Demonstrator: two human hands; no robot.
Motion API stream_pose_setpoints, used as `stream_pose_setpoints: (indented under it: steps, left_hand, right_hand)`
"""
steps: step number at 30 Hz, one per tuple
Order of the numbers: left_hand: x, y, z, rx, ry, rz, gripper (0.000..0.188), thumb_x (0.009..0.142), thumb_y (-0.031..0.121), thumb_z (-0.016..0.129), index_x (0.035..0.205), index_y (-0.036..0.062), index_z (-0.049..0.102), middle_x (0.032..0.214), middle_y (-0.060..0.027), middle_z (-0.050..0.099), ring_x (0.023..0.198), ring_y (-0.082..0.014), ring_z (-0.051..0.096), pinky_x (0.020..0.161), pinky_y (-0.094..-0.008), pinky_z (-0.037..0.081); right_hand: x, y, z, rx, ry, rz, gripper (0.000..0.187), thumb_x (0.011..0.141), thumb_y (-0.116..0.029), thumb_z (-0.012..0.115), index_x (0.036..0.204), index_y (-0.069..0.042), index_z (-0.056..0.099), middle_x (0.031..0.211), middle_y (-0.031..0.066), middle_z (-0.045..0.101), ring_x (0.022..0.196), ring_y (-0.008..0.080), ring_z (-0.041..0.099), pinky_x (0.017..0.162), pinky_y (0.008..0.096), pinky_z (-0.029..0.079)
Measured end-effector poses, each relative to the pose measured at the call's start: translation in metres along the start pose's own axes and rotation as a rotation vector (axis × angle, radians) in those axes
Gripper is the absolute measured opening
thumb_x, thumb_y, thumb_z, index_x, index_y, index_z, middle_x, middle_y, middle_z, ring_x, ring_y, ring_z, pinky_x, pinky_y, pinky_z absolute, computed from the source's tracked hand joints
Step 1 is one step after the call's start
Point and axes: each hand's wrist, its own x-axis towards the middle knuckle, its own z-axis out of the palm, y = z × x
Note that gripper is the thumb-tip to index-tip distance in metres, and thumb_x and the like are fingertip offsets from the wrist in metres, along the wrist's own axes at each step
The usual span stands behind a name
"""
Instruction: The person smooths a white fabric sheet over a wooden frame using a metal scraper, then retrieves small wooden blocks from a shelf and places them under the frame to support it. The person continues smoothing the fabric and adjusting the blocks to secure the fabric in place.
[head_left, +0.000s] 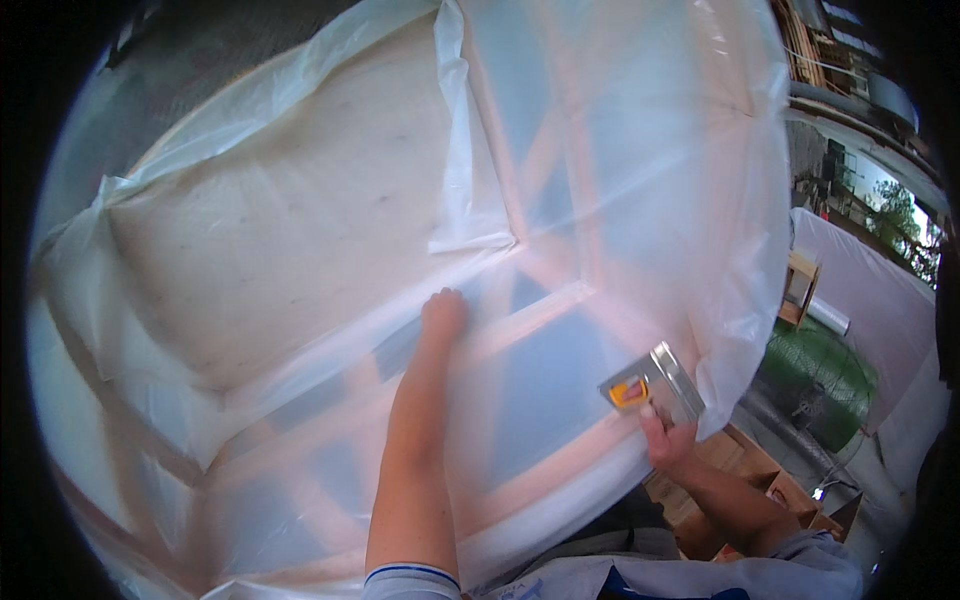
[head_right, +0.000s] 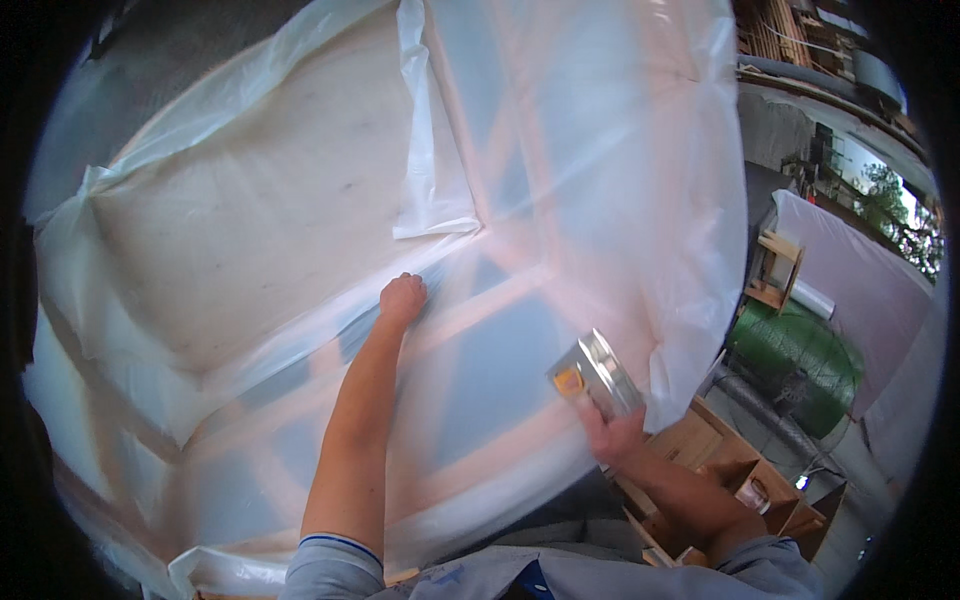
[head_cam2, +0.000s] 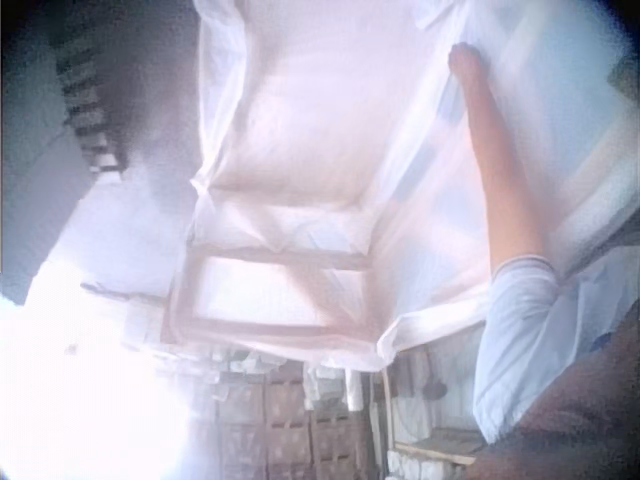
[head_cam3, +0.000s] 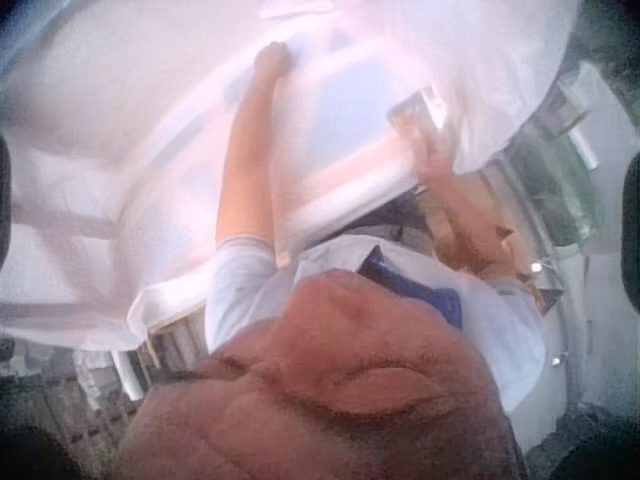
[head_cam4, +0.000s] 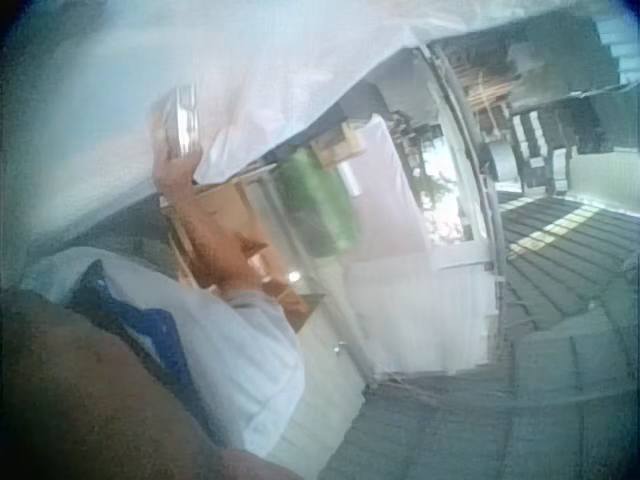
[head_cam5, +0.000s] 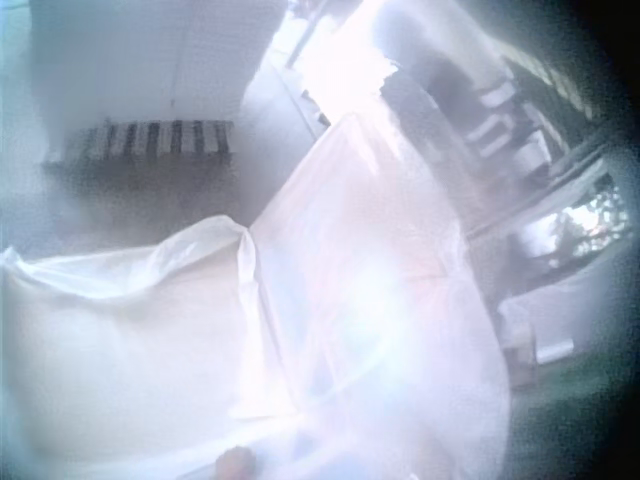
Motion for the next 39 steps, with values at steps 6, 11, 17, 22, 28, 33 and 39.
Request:
stream_pose_setpoints:
  steps: [6, 11, 17, 22, 28, 33, 39]
  left_hand:
    - [0.067, 0.020, 0.062, 0.305, 0.171, 0.045, 0.028, 0.089, 0.017, 0.051, 0.114, 0.0105, 0.060, 0.112, -0.0072, 0.059, 0.105, -0.0270, 0.058, 0.081, -0.0457, 0.048]
    - [0.105, 0.027, 0.076, 0.445, 0.126, 0.039, 0.025, 0.089, 0.018, 0.051, 0.111, 0.0117, 0.062, 0.109, -0.0063, 0.061, 0.097, -0.0229, 0.060, 0.079, -0.0442, 0.047]
    - [0.128, 0.032, 0.070, 0.296, -0.001, 0.103, 0.020, 0.088, 0.014, 0.052, 0.103, 0.0091, 0.065, 0.103, -0.0087, 0.063, 0.094, -0.0246, 0.063, 0.076, -0.0423, 0.050]
    - [0.124, 0.025, 0.068, 0.138, -0.004, 0.088, 0.017, 0.087, 0.011, 0.051, 0.097, 0.0056, 0.063, 0.099, -0.0117, 0.064, 0.093, -0.0284, 0.064, 0.074, -0.0402, 0.053]
    - [0.113, 0.029, 0.068, 0.010, 0.027, 0.164, 0.017, 0.087, 0.011, 0.049, 0.096, 0.0040, 0.060, 0.105, -0.0149, 0.061, 0.099, -0.0299, 0.061, 0.078, -0.0419, 0.053]
    - [0.113, 0.046, 0.066, -0.059, -0.058, 0.198, 0.022, 0.087, 0.012, 0.048, 0.103, 0.0033, 0.060, 0.117, -0.0139, 0.058, 0.111, -0.0290, 0.055, 0.087, -0.0430, 0.049]
    - [0.107, 0.053, 0.076, -0.121, -0.003, 0.204, 0.033, 0.088, 0.012, 0.045, 0.118, 0.0037, 0.057, 0.135, -0.0128, 0.052, 0.124, -0.0301, 0.048, 0.102, -0.0452, 0.039]
  right_hand:
    - [-0.015, 0.011, -0.013, -0.041, -0.269, 0.164, 0.028, 0.086, -0.008, 0.052, 0.111, -0.002, 0.063, 0.098, 0.0148, 0.066, 0.083, 0.0305, 0.065, 0.076, 0.0371, 0.052]
    - [-0.028, 0.011, -0.024, 0.056, -0.284, 0.366, 0.028, 0.086, -0.009, 0.053, 0.111, -0.001, 0.063, 0.098, 0.0151, 0.066, 0.083, 0.0298, 0.065, 0.076, 0.0371, 0.052]
    - [-0.015, 0.006, -0.032, 0.104, -0.275, 0.482, 0.028, 0.087, -0.011, 0.054, 0.111, 0.000, 0.062, 0.098, 0.0156, 0.066, 0.084, 0.0290, 0.065, 0.076, 0.0372, 0.052]
    - [-0.007, 0.001, -0.027, 0.108, -0.285, 0.521, 0.028, 0.087, -0.012, 0.055, 0.111, 0.001, 0.061, 0.098, 0.0159, 0.066, 0.084, 0.0284, 0.065, 0.076, 0.0372, 0.052]
    - [-0.001, -0.005, -0.018, 0.104, -0.288, 0.571, 0.029, 0.087, -0.013, 0.056, 0.111, 0.003, 0.061, 0.097, 0.0164, 0.066, 0.084, 0.0276, 0.065, 0.075, 0.0372, 0.052]
    - [0.001, -0.015, -0.014, 0.105, -0.288, 0.606, 0.030, 0.088, -0.014, 0.057, 0.112, 0.004, 0.060, 0.097, 0.0167, 0.066, 0.084, 0.0270, 0.065, 0.075, 0.0372, 0.052]
    - [0.029, -0.027, 0.004, 0.112, -0.240, 0.630, 0.031, 0.088, -0.016, 0.058, 0.112, 0.005, 0.059, 0.097, 0.0172, 0.066, 0.084, 0.0262, 0.065, 0.075, 0.0372, 0.052]
